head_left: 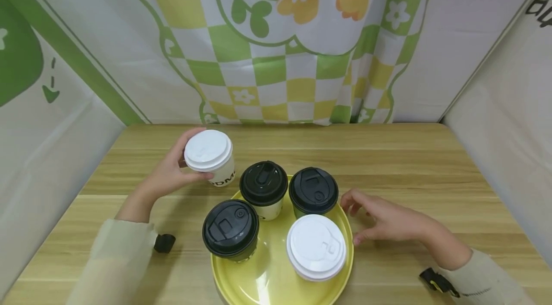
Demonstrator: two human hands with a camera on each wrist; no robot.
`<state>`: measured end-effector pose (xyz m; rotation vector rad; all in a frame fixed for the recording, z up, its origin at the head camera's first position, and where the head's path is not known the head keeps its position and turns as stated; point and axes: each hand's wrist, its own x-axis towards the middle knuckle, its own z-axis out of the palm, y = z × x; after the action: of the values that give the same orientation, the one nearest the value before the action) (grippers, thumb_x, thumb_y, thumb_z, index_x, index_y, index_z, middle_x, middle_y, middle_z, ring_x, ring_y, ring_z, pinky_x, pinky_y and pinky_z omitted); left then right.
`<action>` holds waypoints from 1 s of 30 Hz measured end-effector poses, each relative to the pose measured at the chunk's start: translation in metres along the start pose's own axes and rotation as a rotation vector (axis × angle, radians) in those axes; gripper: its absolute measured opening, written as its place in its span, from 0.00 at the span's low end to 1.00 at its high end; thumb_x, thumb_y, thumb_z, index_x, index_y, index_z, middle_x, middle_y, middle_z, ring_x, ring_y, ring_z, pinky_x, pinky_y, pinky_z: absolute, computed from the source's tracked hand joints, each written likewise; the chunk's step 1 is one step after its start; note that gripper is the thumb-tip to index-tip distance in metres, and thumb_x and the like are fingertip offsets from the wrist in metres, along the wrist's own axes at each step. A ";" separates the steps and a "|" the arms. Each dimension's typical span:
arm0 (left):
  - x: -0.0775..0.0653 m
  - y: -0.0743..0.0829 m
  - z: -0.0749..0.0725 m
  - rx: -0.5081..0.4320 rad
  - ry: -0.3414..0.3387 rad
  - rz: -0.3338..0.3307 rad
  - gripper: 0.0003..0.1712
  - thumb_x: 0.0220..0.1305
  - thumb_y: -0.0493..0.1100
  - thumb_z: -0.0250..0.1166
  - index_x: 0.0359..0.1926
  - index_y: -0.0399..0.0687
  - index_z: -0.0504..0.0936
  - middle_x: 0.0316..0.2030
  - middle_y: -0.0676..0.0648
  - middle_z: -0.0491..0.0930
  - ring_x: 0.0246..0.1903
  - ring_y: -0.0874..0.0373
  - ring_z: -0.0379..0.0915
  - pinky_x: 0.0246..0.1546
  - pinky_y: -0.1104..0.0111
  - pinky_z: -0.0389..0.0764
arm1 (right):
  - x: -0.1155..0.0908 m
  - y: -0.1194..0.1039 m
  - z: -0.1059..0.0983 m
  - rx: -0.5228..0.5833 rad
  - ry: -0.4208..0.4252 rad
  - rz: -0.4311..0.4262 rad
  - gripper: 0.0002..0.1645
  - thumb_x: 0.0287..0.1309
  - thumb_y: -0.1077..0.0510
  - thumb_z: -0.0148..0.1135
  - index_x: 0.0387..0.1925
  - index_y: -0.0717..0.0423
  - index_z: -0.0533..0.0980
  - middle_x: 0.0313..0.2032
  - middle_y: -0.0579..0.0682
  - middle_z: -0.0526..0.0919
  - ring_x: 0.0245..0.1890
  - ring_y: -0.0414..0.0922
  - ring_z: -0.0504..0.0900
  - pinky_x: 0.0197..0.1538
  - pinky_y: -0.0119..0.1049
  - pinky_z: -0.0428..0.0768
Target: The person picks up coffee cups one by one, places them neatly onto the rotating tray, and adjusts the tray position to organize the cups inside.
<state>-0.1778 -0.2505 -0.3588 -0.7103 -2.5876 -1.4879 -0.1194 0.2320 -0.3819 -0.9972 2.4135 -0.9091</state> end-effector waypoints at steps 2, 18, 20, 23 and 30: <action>-0.005 0.001 -0.002 0.005 0.004 0.010 0.60 0.45 0.28 0.78 0.75 0.54 0.56 0.65 0.53 0.65 0.56 0.68 0.69 0.49 0.76 0.76 | 0.000 0.000 0.000 -0.001 0.001 -0.006 0.40 0.51 0.37 0.71 0.59 0.47 0.66 0.53 0.46 0.77 0.53 0.51 0.78 0.50 0.44 0.78; -0.034 0.007 -0.006 0.050 0.028 0.009 0.59 0.44 0.28 0.78 0.75 0.53 0.58 0.63 0.60 0.66 0.55 0.69 0.70 0.47 0.77 0.75 | -0.004 -0.004 0.004 -0.042 0.014 0.002 0.42 0.48 0.33 0.71 0.57 0.48 0.65 0.52 0.45 0.75 0.51 0.47 0.77 0.57 0.45 0.78; -0.035 0.007 -0.005 0.044 0.031 0.008 0.59 0.44 0.28 0.78 0.75 0.52 0.58 0.63 0.60 0.66 0.55 0.69 0.71 0.47 0.77 0.75 | -0.005 -0.005 0.005 -0.049 0.010 0.012 0.42 0.47 0.32 0.70 0.57 0.47 0.65 0.52 0.45 0.75 0.51 0.46 0.77 0.57 0.44 0.78; -0.037 0.006 -0.004 0.047 0.036 0.006 0.59 0.43 0.27 0.78 0.75 0.51 0.58 0.62 0.61 0.66 0.53 0.69 0.72 0.47 0.77 0.76 | -0.005 -0.004 0.005 -0.048 0.003 0.012 0.43 0.47 0.33 0.71 0.58 0.48 0.64 0.52 0.46 0.75 0.52 0.47 0.77 0.57 0.45 0.78; -0.042 0.004 -0.003 0.037 0.040 0.005 0.60 0.42 0.27 0.78 0.75 0.51 0.58 0.63 0.62 0.66 0.55 0.70 0.71 0.47 0.78 0.76 | 0.006 0.011 -0.008 0.079 -0.020 0.014 0.52 0.51 0.43 0.74 0.70 0.56 0.59 0.56 0.53 0.76 0.55 0.53 0.77 0.53 0.47 0.78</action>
<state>-0.1395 -0.2661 -0.3661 -0.6755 -2.5749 -1.4331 -0.1327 0.2369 -0.3842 -0.9555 2.3455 -0.9769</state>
